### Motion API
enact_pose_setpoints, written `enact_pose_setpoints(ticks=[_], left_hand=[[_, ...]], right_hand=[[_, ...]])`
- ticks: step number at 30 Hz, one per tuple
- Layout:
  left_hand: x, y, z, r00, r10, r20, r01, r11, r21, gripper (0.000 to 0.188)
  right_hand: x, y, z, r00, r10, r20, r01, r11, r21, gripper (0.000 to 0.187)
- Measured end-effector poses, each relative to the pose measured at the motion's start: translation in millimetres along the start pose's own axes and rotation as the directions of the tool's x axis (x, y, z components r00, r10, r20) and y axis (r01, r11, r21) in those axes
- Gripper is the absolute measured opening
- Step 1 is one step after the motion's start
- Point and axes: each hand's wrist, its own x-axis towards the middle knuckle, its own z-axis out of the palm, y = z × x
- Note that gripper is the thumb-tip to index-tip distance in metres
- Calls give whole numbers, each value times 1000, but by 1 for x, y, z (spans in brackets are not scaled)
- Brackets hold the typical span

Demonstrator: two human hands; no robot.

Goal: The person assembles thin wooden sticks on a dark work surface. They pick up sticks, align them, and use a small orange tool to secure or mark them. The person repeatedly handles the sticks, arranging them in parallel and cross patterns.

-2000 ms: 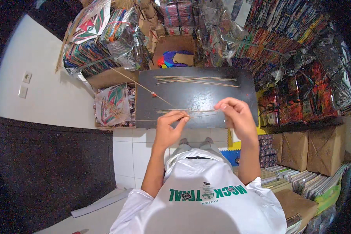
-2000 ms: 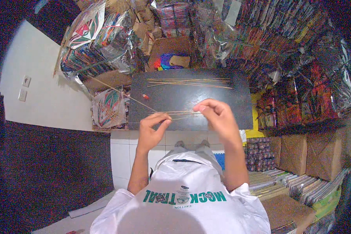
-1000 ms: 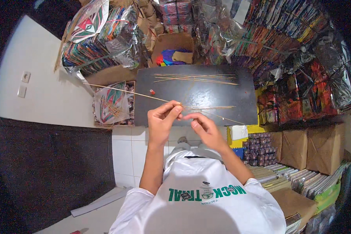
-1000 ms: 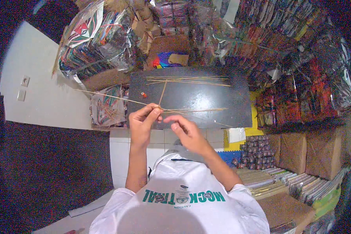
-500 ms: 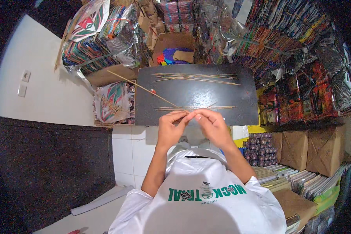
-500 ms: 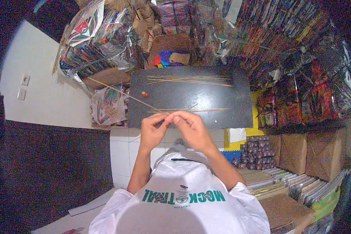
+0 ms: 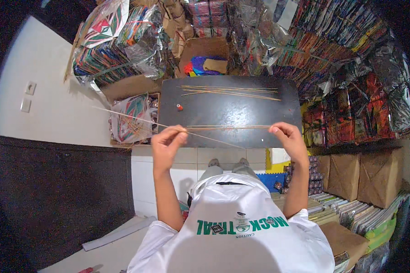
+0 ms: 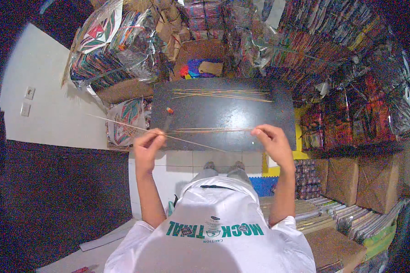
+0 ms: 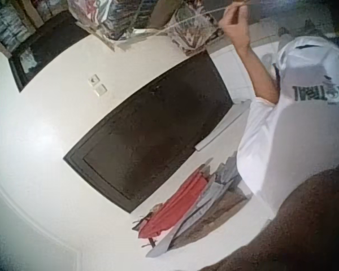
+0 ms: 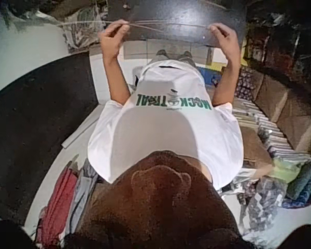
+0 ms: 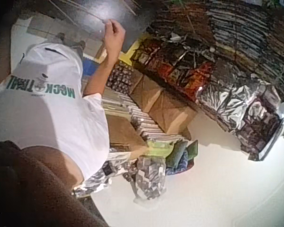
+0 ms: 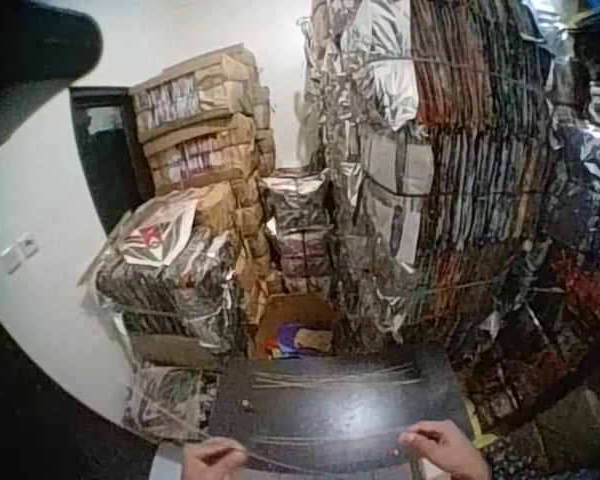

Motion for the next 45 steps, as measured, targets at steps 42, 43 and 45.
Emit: enact_pose_setpoints(ticks=[42,43,45], left_hand=[[-5,-18,82,1000,-19,-8,19,996,84,12],[-6,-17,84,1000,2,17,-5,989,151,13],[-8,-12,87,997,40,69,-58,958,280,13]], right_hand=[[-30,-75,110,935,-199,295,155,974,166,19],[-30,-76,109,940,-192,284,152,976,154,18],[-25,-75,103,958,-215,190,180,966,185,17]])
